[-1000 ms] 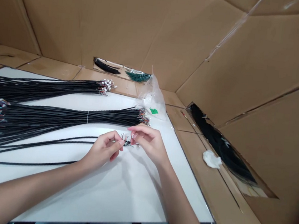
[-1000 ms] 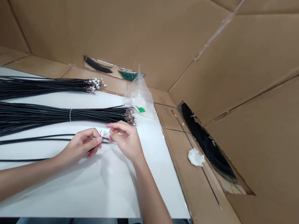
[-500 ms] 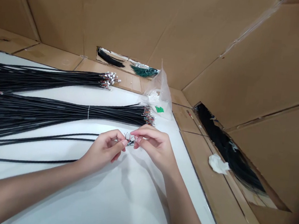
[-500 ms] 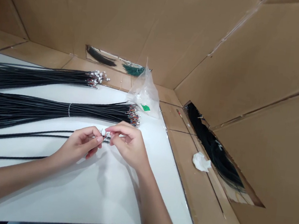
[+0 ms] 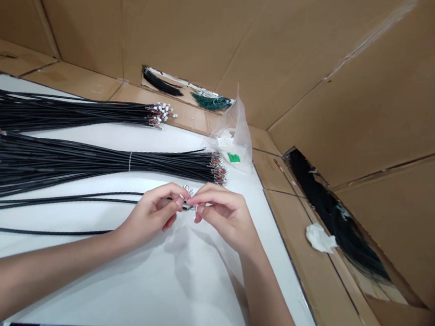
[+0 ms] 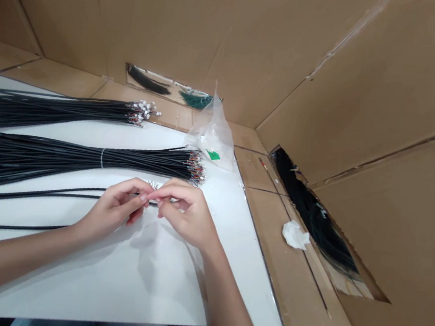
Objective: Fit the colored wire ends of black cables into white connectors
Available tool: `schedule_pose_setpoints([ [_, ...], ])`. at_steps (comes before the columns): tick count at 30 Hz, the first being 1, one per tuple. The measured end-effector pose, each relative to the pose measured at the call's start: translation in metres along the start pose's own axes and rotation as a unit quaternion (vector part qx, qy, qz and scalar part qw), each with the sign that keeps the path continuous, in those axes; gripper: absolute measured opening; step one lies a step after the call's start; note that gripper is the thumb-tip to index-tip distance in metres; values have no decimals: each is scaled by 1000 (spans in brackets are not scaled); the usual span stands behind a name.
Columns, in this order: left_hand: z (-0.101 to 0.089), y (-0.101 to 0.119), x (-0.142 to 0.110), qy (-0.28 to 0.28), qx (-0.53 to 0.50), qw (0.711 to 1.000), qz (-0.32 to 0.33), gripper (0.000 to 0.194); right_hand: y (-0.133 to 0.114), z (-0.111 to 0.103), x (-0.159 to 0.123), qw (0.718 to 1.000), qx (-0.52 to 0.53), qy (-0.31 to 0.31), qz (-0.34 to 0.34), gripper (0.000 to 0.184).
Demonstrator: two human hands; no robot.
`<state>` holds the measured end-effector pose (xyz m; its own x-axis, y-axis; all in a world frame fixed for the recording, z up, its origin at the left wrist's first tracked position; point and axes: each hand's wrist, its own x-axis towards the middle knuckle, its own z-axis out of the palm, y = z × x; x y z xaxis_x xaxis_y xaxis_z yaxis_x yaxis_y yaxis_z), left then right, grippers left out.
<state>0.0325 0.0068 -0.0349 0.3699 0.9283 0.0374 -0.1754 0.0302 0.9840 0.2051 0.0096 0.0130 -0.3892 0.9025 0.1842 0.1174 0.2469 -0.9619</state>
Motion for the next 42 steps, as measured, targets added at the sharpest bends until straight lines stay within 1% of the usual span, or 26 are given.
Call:
schedule_pose_setpoints([
  [2, -1, 1, 0, -3, 7, 1000, -2, 24, 0, 0, 0, 1000, 1, -11, -3, 22],
  [5, -2, 1, -1, -7, 9, 1000, -2, 24, 1, -1, 0, 1000, -10, -17, -4, 24],
  [10, -2, 2, -2, -11, 12, 1000, -13, 20, 1, -2, 1, 999, -34, -14, -1, 20],
  [14, -1, 5, -3, -5, 10, 1000, -9, 20, 1, -1, 1, 999, -43, -10, 6, 18],
  [17, -1, 6, -4, -8, 11, 1000, -4, 21, 0, 0, 2, 1000, -16, 2, 24, 17],
  [19, 0, 7, -5, -9, 16, 1000, -4, 21, 0, 0, 2, 999, 11, 23, 41, 14],
  [22, 1, 8, -8, -7, 26, 1000, -1, 20, 0, -1, 2, 992, 64, 58, 87, 7],
  [24, 3, 8, -9, -1, 40, 999, 10, 20, 1, -2, 2, 985, 103, 67, 123, 8],
  [28, 4, 6, -13, 20, 73, 996, 45, 17, 3, -3, 2, 973, 149, 54, 167, 14],
  [33, 3, 2, -15, 45, 75, 995, 53, 16, 2, -3, 1, 968, 177, 21, 179, 15],
  [42, 4, 1, -15, 42, 64, 995, 58, 20, 1, 0, 2, 963, 172, -6, 207, 18],
])
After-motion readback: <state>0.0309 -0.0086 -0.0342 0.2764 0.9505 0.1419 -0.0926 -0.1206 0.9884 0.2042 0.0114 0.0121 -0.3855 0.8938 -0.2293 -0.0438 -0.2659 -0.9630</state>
